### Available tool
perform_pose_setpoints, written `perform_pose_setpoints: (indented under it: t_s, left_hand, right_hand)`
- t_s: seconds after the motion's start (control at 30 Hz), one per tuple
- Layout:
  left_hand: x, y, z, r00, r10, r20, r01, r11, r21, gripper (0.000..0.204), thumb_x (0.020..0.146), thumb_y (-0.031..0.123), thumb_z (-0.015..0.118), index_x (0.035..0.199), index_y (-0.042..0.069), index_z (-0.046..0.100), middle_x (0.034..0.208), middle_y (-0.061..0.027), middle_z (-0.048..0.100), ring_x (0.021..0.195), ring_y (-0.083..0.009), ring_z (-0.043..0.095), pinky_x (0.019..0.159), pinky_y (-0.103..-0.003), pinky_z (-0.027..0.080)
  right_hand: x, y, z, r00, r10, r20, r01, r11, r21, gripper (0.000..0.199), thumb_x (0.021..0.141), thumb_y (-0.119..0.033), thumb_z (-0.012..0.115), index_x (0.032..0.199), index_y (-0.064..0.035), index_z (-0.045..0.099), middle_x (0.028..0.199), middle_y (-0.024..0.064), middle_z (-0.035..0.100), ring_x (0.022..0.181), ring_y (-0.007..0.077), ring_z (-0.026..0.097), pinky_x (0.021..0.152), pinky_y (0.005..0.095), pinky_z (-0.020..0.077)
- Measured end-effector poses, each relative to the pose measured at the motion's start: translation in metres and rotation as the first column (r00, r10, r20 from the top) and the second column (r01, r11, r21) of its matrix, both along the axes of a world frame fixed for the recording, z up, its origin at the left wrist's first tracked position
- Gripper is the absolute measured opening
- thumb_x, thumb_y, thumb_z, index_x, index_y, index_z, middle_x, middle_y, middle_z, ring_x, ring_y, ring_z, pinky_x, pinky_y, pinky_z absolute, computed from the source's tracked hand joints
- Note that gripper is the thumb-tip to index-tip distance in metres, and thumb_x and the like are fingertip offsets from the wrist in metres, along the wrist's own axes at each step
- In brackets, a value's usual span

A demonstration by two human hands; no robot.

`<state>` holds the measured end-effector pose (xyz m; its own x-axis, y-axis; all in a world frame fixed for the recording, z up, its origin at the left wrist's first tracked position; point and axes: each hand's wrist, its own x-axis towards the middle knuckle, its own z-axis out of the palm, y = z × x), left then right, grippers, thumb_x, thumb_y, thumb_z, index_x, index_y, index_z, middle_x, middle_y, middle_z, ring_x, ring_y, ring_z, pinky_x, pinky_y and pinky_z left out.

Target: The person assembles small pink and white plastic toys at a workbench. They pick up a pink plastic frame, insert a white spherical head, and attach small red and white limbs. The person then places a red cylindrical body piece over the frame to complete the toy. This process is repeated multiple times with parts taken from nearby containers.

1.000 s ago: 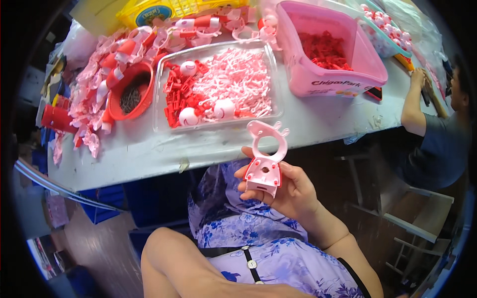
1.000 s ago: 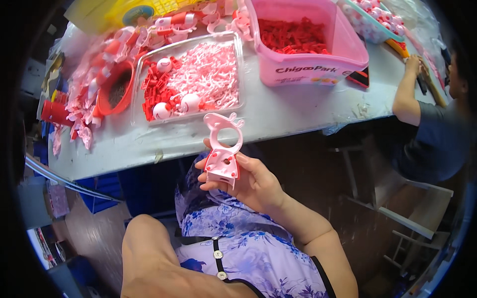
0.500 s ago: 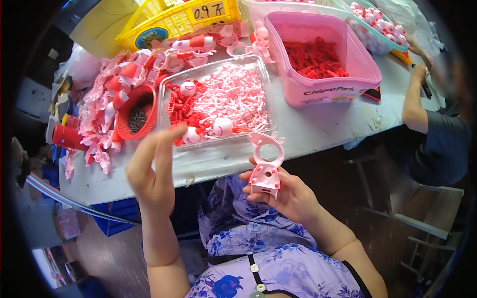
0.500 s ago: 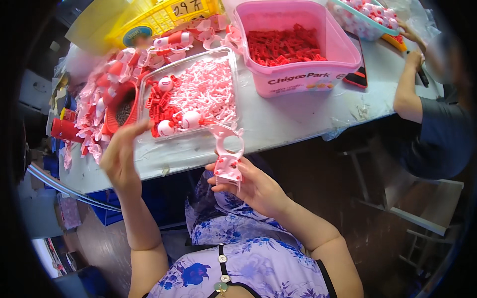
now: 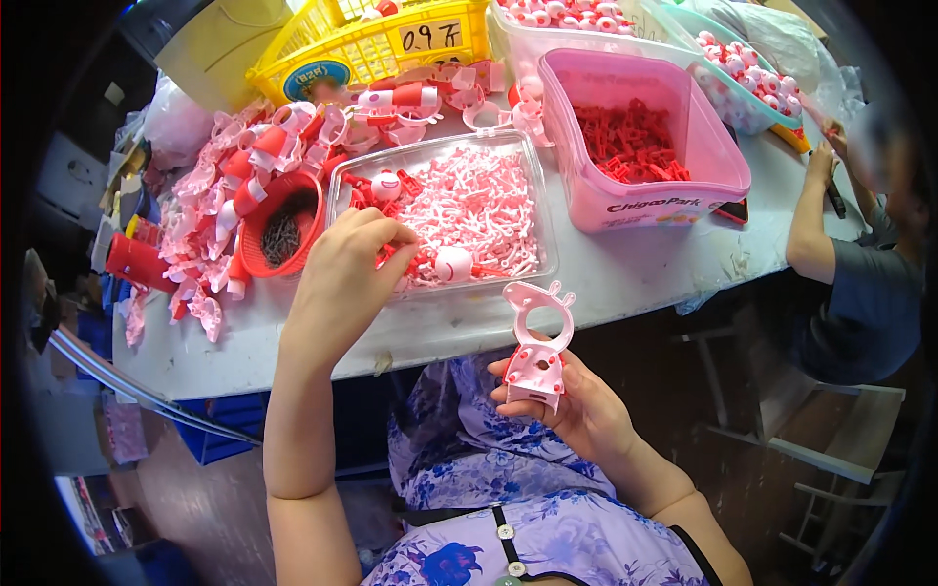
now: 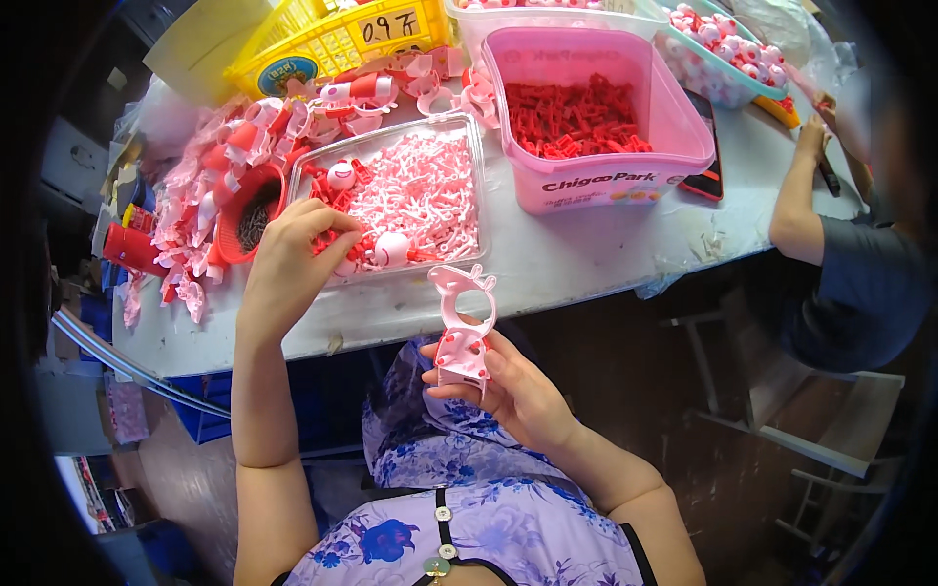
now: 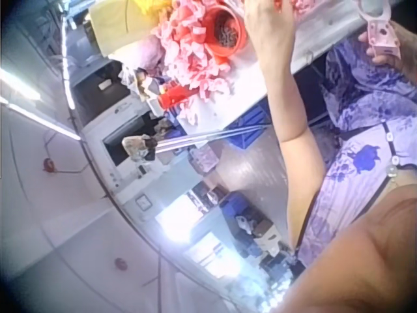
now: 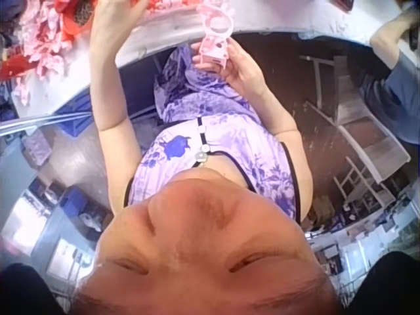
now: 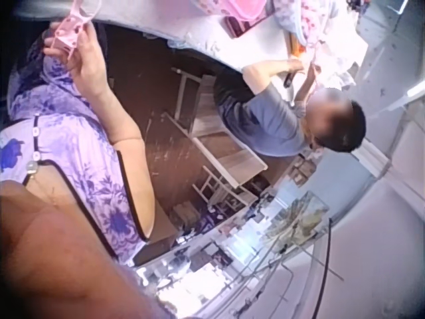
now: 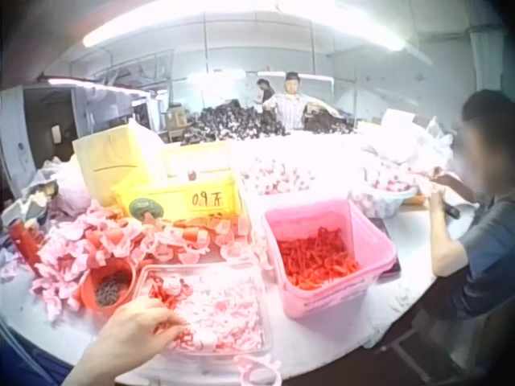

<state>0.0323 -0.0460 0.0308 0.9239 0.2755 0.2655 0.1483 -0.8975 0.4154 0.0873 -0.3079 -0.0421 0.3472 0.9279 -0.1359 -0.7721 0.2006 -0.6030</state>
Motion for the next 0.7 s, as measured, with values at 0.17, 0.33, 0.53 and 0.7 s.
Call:
perform_pose_setpoints:
  t_s: [0.17, 0.33, 0.53, 0.7]
  left_hand:
    - [-0.003, 0.006, 0.0, 0.992, -0.092, -0.09, 0.094, 0.995, 0.021, 0.015, 0.078, 0.01, 0.07, 0.089, 0.0, 0.067, 0.084, -0.0109, 0.061, 0.085, -0.0263, 0.06, 0.079, -0.035, 0.047]
    - [0.001, 0.01, -0.004, 0.988, -0.121, -0.1, 0.119, 0.993, -0.019, 0.015, 0.078, 0.009, 0.07, 0.091, 0.0, 0.066, 0.085, -0.0114, 0.062, 0.082, -0.0256, 0.06, 0.077, -0.035, 0.048]
    - [-0.001, 0.014, -0.011, 0.999, -0.025, -0.039, 0.015, 0.972, -0.235, 0.011, 0.081, 0.006, 0.069, 0.09, -0.001, 0.065, 0.083, -0.0107, 0.062, 0.077, -0.0231, 0.061, 0.07, -0.031, 0.047]
    - [-0.002, 0.013, -0.01, 0.999, -0.037, -0.017, 0.032, 0.976, -0.217, 0.01, 0.082, 0.005, 0.067, 0.09, -0.001, 0.064, 0.083, -0.01, 0.061, 0.076, -0.0233, 0.06, 0.069, -0.032, 0.047]
  right_hand:
    - [0.0, 0.002, -0.004, 1.0, 0.026, -0.001, -0.026, 1.0, 0.002, 0.061, 0.101, -0.035, 0.041, 0.147, -0.0011, 0.02, 0.136, 0.0239, 0.045, 0.118, 0.0288, 0.055, 0.101, 0.0411, 0.0445]
    - [-0.004, 0.007, 0.0, 0.999, 0.033, 0.024, -0.032, 0.999, -0.042, 0.069, 0.097, -0.039, 0.047, 0.147, 0.0008, 0.019, 0.134, 0.0274, 0.046, 0.114, 0.0321, 0.058, 0.097, 0.0401, 0.0484]
    - [-0.003, 0.003, 0.0, 0.999, 0.029, 0.024, -0.028, 0.998, -0.057, 0.066, 0.098, -0.039, 0.046, 0.145, 0.0014, 0.021, 0.133, 0.0262, 0.047, 0.114, 0.0313, 0.058, 0.097, 0.0395, 0.0481]
    - [-0.004, 0.001, 0.0, 1.0, 0.03, -0.002, -0.03, 0.998, -0.053, 0.065, 0.099, -0.038, 0.045, 0.145, 0.0008, 0.023, 0.134, 0.026, 0.047, 0.115, 0.0316, 0.057, 0.098, 0.0401, 0.0478]
